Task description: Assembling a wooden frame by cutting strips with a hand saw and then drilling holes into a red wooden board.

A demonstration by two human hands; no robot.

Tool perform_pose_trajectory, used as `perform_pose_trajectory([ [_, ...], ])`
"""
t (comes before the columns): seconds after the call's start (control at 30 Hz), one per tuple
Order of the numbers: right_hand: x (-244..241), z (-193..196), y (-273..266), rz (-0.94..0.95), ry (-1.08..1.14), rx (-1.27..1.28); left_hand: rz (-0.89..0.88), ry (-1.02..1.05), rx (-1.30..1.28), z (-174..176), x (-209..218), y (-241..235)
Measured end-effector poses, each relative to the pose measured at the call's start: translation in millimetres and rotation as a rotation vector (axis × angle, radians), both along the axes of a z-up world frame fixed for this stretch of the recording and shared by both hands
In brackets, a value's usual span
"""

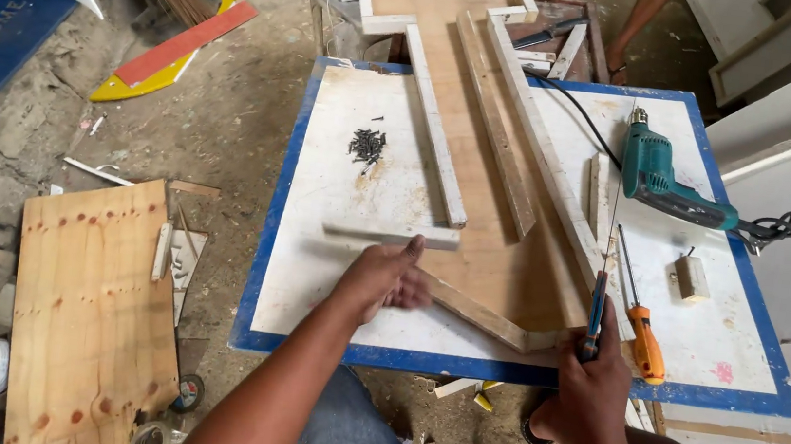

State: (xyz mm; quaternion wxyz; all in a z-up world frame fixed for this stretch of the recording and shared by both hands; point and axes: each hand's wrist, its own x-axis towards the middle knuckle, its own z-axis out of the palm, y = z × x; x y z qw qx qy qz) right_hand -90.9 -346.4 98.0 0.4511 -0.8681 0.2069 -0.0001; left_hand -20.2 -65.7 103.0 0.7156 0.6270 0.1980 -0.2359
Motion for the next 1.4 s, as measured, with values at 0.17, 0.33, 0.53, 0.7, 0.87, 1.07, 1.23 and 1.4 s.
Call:
perform_pose_trajectory([
  [0.17, 4, -32, -14, 0.016, -0.043, -0.103, -0.148, -0.341, 0.718, 1, -4, 41],
  [0.33, 8, -41, -18, 0.032, -0.047, -0.166, -0.402, -0.551, 1.082, -52, 17, 91],
  [0.53, 7, -43, -18, 0.037, -0.039, -0.177, -0.24, -0.908, 1.234, -105, 24, 102],
  [0.7, 10, -52, -19, 0.023, -0.095, -0.187, -0.152, -0.949, 1.21, -116, 20, 92],
  [0.87, 8, -45, -17, 0.028, -0.055, -0.176, -0.168, -0.974, 1.236, -113, 21, 87],
  [1.07, 8, -40, -12, 0.016, -0.056, -0.161, -0.128, -1.001, 1.266, -116, 17, 80],
  [1.23, 7, -38, -12, 0.021, -0.067, -0.181, -0.153, -1.012, 1.244, -123, 28, 70],
  [1.4, 7, -34, -9, -0.005, -0.017, -0.184, -0.119, -1.093, 1.214, -119, 24, 67],
])
